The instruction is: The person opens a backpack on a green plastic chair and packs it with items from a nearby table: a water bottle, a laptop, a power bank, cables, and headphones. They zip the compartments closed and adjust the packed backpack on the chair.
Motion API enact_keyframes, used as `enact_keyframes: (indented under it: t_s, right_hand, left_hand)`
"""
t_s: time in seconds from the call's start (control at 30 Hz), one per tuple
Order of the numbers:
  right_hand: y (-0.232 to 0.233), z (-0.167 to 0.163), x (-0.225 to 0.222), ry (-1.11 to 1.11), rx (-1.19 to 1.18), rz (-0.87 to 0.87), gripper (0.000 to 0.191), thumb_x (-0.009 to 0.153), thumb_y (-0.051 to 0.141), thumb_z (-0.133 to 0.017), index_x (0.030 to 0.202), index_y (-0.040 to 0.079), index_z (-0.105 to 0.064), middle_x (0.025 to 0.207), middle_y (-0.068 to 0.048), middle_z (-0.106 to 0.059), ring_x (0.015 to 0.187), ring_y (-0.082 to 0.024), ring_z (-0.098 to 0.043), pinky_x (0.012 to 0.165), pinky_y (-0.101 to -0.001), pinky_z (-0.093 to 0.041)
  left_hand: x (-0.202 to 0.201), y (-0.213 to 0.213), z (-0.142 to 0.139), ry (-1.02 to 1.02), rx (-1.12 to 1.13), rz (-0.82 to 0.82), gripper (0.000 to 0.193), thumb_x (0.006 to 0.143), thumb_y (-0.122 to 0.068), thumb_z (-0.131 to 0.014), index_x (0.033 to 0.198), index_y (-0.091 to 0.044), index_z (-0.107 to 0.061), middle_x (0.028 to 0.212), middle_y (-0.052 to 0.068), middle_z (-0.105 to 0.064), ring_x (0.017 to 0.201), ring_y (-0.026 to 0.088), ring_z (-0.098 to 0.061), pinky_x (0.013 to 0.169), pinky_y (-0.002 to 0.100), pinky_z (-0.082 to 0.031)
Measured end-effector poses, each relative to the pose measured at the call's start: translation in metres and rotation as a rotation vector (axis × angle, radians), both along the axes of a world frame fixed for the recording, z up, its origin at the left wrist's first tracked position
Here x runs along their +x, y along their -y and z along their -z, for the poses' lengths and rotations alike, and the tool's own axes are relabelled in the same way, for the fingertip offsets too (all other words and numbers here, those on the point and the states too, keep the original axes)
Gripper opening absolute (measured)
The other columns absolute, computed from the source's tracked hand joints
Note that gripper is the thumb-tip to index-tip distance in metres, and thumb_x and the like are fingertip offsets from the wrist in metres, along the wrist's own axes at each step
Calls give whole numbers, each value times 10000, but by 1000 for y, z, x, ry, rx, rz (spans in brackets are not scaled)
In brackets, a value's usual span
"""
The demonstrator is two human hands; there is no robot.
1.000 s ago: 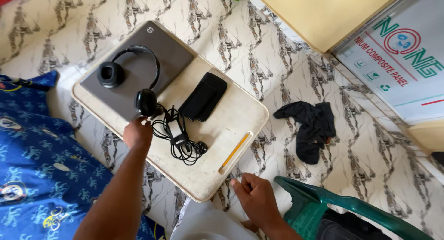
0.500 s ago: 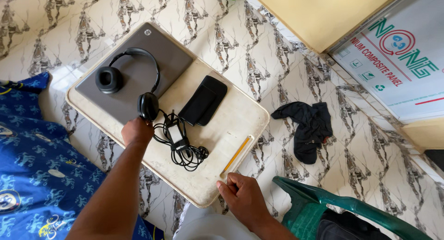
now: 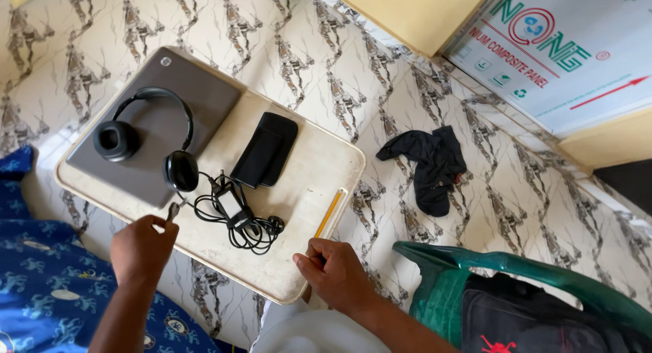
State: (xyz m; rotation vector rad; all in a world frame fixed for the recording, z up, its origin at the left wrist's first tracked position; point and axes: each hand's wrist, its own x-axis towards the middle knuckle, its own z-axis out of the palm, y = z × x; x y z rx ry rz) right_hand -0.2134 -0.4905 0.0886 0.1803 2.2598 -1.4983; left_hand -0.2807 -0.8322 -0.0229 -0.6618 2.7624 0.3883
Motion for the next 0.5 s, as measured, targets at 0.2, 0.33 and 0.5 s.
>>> enact_keyframes:
  t_s: [0.2,0.33,0.5]
  right_hand:
    - [-9,3,-14,41,-191,106,200,937,225,-674,943,81,-535,848,-15,-596,702,-98,-521,618,-295,-481]
    - [-28,2,-31,192,-481,229,412,960,268,-587,1348,205,-463,1198,-14,-652,1001,-101,-672,796,-277,-552]
    - [-69,-8,-24,9,-703,421,379,1041,253,-496,1372,70,-525,1133,-110,-697,886,-149,-656,761,-296,-541]
  left_hand:
    - [34,-83,-54,-227,271,32,164,922,-281,-736,999,-154,-807,724,26,-750,553,117,-688,516,271,-549]
    - [46,-184,-92,-368,826,-7,177,857,-186,-766,931,-27,-791,595,-9,-642,513,57,-491,460,265,-403]
    - [55,-283,-136,-275,987,162,170,876,-150,-722,980,-27,-776,548,4,-618,465,57,-479,447,280,-387]
